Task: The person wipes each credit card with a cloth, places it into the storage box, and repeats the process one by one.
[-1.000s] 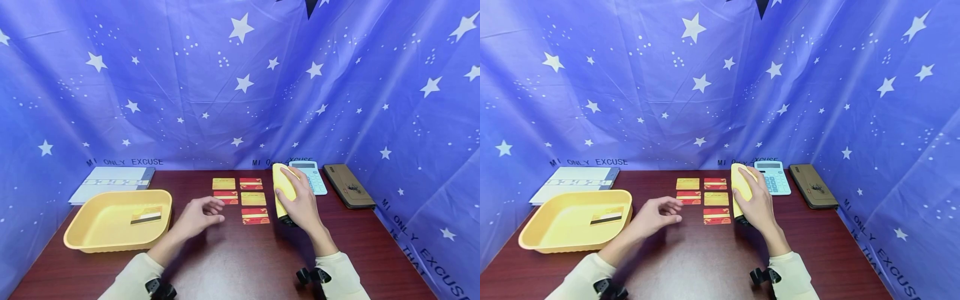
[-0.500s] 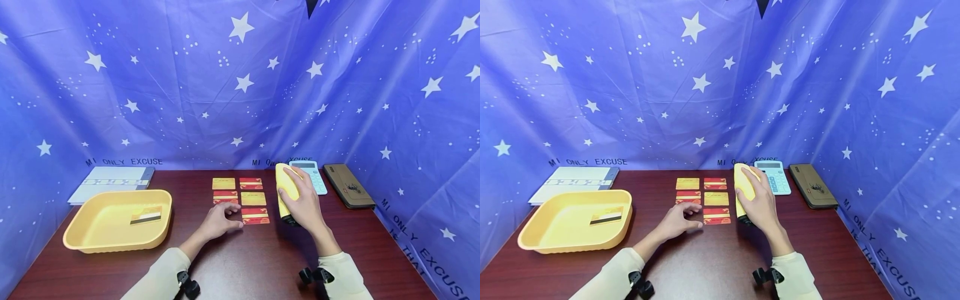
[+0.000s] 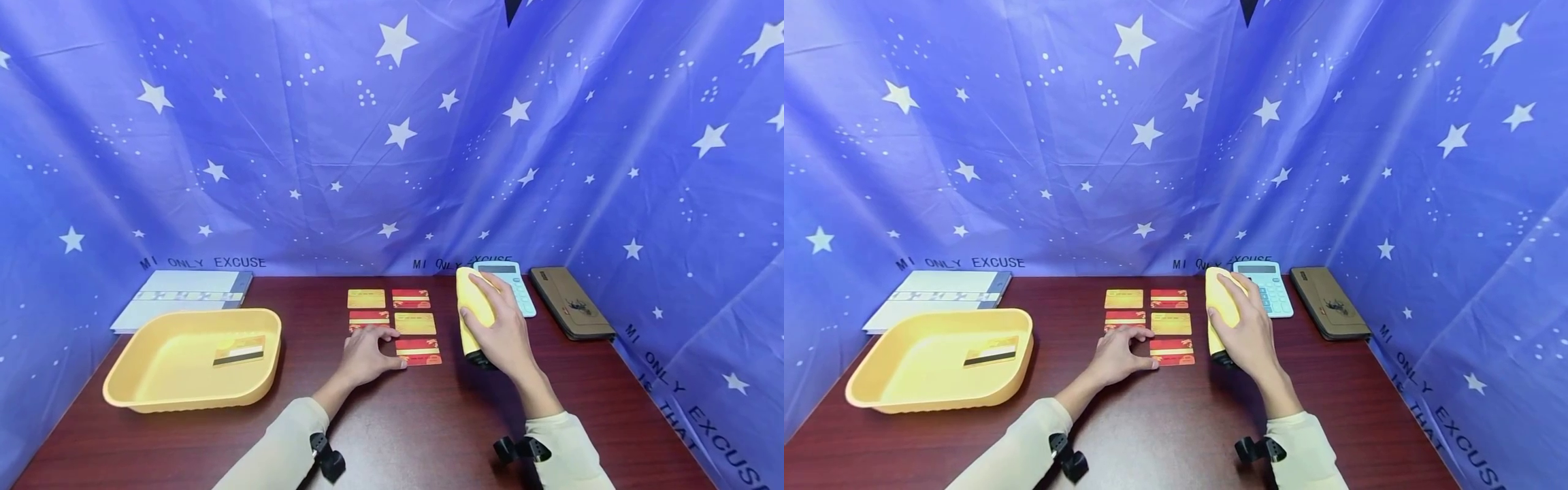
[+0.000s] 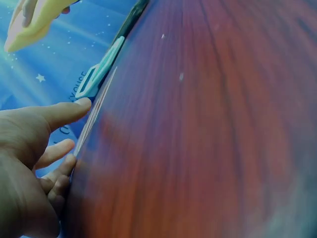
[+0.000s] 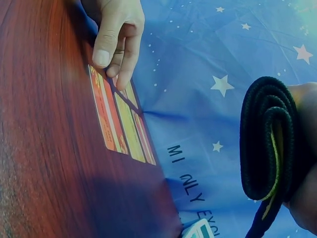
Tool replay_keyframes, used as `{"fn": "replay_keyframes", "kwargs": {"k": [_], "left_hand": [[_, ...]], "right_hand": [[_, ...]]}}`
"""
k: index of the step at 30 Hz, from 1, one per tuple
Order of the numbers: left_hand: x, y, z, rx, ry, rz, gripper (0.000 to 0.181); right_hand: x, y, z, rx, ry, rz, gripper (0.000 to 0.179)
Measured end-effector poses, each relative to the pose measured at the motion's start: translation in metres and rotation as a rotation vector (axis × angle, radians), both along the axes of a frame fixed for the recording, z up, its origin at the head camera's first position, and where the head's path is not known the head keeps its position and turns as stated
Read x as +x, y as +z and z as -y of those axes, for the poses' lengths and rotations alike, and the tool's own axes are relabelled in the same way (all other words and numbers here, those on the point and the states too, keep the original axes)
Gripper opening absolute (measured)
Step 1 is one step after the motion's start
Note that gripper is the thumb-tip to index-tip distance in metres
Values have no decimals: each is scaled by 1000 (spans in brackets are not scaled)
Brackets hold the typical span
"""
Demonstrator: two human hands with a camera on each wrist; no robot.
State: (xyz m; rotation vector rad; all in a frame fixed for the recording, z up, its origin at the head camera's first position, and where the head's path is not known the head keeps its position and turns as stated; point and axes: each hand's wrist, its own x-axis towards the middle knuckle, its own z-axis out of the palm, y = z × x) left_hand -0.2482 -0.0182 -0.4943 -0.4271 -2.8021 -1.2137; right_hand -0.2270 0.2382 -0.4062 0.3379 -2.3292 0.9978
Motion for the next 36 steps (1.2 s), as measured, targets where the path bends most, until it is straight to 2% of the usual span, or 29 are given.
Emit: {"fn": "replay_keyframes", "kwargs": {"k": [7,20,26,32,36], "left_hand": [[2,0,-3,-87,33,-14,49],[3,4,-1,-130,6,0,41],[4,7,-2,-102,13,26,42],[5,9,-1,-27,0,20,46],[2,11,6,48,-28,36,48]], "right_hand": [[0,-2,-2,-8,-4,-8,63],[-1,-7,-4,-20,-14,6,62],[-1,-6,-5,-19,-16,-3,62],[-1,-6,-5,-17,-18,-7,62],[-2,-6,-4,-13,-20,-2,62]]}}
